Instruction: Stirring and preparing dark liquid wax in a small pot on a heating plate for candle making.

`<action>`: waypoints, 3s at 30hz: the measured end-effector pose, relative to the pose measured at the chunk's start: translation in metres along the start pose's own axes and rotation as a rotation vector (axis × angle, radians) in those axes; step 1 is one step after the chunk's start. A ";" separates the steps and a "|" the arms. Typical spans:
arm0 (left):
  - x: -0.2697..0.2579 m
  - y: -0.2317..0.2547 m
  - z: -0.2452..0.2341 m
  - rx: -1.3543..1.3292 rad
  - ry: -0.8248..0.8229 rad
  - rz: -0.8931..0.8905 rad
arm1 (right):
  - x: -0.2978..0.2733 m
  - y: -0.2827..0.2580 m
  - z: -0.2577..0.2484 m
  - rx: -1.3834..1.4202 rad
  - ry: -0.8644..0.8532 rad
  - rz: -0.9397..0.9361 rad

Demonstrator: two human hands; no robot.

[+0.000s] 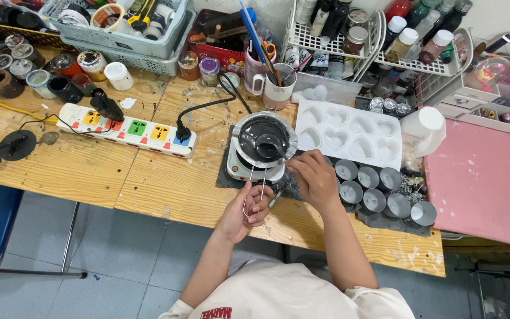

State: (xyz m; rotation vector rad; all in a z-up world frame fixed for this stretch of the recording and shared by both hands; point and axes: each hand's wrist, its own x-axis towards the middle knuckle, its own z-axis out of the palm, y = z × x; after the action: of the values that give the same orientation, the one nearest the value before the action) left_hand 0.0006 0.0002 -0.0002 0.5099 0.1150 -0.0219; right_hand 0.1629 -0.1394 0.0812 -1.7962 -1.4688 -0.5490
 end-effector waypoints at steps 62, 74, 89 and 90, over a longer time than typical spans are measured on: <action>0.002 -0.003 0.001 0.014 0.005 0.004 | 0.003 -0.003 0.013 0.075 0.037 0.145; 0.002 -0.005 -0.002 -0.002 -0.007 0.006 | 0.001 -0.001 -0.005 0.016 0.038 0.142; 0.002 -0.004 0.002 0.005 0.003 0.008 | 0.000 -0.001 0.017 0.018 0.051 0.128; 0.002 -0.003 0.002 0.010 0.011 0.006 | -0.001 -0.001 0.017 0.054 0.039 0.139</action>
State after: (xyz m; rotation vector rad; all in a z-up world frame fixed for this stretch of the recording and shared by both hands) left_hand 0.0021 -0.0040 0.0000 0.5205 0.1241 -0.0142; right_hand 0.1594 -0.1265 0.0701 -1.8189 -1.3086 -0.4667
